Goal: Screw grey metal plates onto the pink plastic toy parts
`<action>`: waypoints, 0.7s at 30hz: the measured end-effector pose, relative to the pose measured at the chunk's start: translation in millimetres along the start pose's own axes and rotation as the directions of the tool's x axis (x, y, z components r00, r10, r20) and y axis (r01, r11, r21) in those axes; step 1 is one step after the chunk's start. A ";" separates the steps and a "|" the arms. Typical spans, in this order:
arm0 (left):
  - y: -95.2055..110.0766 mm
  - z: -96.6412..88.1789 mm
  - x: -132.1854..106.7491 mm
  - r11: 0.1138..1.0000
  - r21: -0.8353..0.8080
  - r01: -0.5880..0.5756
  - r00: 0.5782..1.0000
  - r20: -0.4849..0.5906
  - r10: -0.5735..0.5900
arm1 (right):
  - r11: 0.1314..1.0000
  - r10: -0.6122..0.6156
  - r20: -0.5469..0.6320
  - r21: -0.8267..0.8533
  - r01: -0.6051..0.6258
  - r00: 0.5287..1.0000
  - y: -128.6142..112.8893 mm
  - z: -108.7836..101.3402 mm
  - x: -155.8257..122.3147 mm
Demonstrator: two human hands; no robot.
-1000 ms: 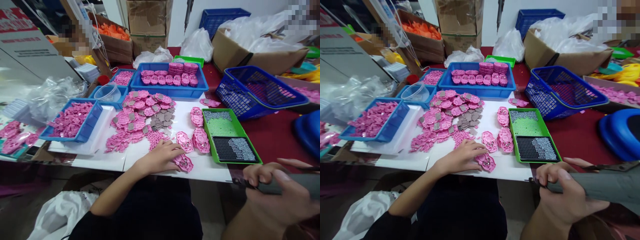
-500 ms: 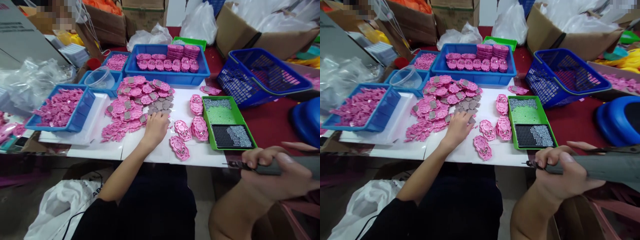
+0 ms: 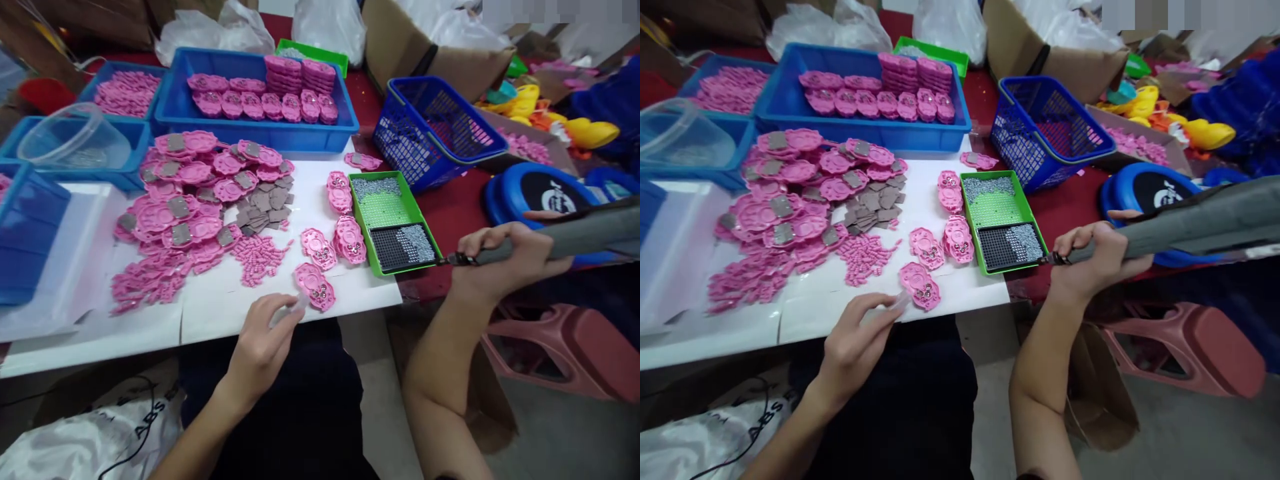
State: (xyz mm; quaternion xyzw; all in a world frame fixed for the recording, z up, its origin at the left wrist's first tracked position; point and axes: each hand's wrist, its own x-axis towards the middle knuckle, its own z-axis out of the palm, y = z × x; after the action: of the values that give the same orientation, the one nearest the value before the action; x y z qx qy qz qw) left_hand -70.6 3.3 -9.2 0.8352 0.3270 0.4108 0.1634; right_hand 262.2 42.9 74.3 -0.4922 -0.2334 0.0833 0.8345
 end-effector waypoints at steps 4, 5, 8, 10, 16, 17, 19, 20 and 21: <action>2.8 -4.4 -33.8 0.997 0.048 0.063 0.997 0.042 -0.065 | 0.997 -0.073 0.090 -0.027 0.076 0.993 11.2 4.8 -0.6; 3.6 -4.4 -36.7 0.994 0.088 0.059 0.995 0.069 -0.066 | 0.997 -0.073 0.089 -0.033 0.076 0.993 13.3 5.8 -1.8; 8.9 -4.0 -34.5 0.977 0.212 0.027 0.982 0.177 -0.066 | 0.995 -0.072 0.093 -0.059 0.078 0.993 18.0 8.5 -4.9; 13.5 -4.4 -28.4 0.962 0.272 0.007 0.969 0.237 -0.074 | 0.995 -0.059 0.104 -0.071 0.067 0.993 19.8 9.7 -5.8; 19.4 -6.3 -15.8 0.965 0.258 -0.051 0.969 0.246 -0.015 | 0.995 -0.049 0.122 -0.077 0.058 0.991 22.9 6.8 -2.9; 19.4 -5.0 -14.7 0.968 0.245 -0.056 0.975 0.223 0.000 | 0.995 -0.049 0.127 -0.079 0.060 0.991 23.9 5.5 -2.0; 19.5 -0.5 -12.6 0.971 0.230 -0.062 0.985 0.173 0.022 | 0.994 -0.051 0.133 -0.084 0.063 0.990 26.6 2.8 -0.8; 19.5 2.2 -11.7 0.972 0.225 -0.065 0.987 0.155 0.031 | 0.994 -0.055 0.131 -0.086 0.066 0.990 28.1 1.7 -0.7; 19.4 4.6 -11.0 0.973 0.221 -0.064 0.989 0.143 0.033 | 0.994 -0.061 0.127 -0.087 0.072 0.990 29.8 1.0 -1.0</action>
State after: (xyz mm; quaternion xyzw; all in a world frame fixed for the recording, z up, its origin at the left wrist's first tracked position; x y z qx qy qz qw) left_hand -64.0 -18.4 -7.9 0.8826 0.3386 0.3161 0.0801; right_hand 263.5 58.2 48.8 -0.5156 -0.3048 0.0751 0.7973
